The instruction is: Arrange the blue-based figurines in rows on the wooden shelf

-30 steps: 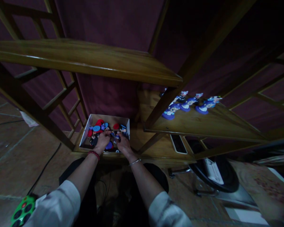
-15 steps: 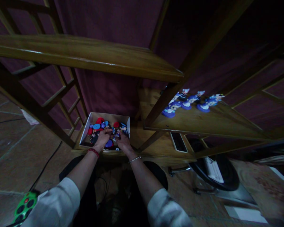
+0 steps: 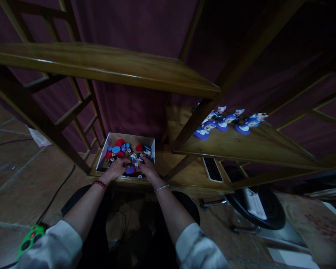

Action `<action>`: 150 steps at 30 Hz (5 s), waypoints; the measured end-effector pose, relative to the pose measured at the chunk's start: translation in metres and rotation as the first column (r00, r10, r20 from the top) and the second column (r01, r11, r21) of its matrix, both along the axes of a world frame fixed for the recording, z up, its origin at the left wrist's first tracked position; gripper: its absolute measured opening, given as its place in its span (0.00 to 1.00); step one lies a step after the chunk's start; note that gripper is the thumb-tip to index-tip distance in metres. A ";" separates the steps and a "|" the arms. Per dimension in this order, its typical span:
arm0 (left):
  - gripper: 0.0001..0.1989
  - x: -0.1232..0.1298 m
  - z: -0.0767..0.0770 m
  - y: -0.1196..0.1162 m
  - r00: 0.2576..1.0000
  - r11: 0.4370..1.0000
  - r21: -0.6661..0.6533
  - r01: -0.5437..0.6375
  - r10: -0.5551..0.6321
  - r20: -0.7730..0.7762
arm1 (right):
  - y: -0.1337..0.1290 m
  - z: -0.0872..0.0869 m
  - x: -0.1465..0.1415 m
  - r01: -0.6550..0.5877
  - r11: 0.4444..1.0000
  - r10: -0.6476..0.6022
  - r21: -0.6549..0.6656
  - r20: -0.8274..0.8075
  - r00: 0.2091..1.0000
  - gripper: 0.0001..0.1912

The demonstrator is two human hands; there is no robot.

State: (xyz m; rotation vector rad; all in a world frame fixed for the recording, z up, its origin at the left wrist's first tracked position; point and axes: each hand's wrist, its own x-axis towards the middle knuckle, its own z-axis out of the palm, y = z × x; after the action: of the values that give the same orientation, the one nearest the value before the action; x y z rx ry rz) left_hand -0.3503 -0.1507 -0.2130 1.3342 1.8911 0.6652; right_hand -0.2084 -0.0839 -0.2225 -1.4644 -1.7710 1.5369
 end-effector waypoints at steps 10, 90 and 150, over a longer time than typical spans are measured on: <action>0.19 -0.005 -0.005 -0.008 0.986 0.989 -0.078 0.125 -0.133 -0.099 | -0.002 0.007 -0.005 0.140 0.933 -0.212 -0.331 -0.191 0.958 0.12; 0.08 0.024 0.009 0.019 0.136 0.862 -0.287 -0.419 0.372 0.918 | 0.009 0.000 -0.004 0.272 0.899 -0.420 -0.342 -0.503 0.755 0.19; 0.07 0.028 0.006 0.020 0.144 0.871 -0.242 -0.427 0.329 0.933 | 0.005 0.005 0.002 0.214 0.976 -0.217 -0.046 -0.348 0.912 0.20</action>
State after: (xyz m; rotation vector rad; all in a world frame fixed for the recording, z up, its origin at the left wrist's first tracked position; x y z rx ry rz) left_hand -0.3224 -0.1305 -0.2070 0.1501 1.0446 1.4363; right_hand -0.2064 -0.0790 -0.2176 -1.2440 -1.3514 1.5722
